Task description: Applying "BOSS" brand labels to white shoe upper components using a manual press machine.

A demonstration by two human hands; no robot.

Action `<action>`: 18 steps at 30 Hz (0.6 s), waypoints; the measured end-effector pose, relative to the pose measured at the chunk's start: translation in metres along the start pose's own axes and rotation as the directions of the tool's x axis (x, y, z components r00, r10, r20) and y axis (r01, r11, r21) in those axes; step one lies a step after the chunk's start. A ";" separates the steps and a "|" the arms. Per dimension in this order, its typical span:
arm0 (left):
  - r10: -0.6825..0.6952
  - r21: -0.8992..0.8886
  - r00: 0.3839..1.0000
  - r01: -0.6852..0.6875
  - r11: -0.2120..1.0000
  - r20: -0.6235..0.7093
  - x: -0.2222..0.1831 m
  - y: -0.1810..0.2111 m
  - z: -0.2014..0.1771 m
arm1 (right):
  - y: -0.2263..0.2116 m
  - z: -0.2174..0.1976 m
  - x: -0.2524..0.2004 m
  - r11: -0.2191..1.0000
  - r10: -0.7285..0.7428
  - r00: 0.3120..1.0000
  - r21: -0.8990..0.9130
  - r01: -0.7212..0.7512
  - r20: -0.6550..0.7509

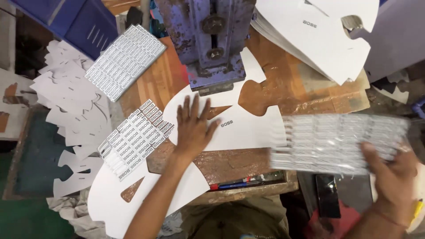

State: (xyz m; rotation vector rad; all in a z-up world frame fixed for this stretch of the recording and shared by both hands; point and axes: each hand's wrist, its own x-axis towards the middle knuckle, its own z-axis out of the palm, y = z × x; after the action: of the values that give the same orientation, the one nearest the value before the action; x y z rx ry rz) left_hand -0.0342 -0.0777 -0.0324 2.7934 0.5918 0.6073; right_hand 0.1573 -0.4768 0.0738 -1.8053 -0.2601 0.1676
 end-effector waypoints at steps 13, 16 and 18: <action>0.000 -0.165 0.996 -0.014 0.986 -0.087 -0.007 0.012 -0.026 | 0.004 0.212 0.130 0.966 -0.102 0.897 0.256 -0.013 0.429; -0.037 -0.215 0.995 0.016 0.976 -0.096 -0.004 0.013 -0.032 | 0.039 0.218 0.149 0.985 -0.155 0.898 -0.006 0.173 0.412; -0.029 -0.202 0.993 0.005 0.979 -0.116 -0.009 0.014 -0.029 | 0.021 0.223 0.141 0.969 -0.217 0.882 -0.016 0.246 0.419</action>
State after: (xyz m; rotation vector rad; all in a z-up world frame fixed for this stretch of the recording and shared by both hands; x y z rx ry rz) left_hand -0.0492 -0.0904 -0.0055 2.5746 0.5424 0.7877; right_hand 0.2394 -0.2354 0.0018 -1.7762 -0.7912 0.3770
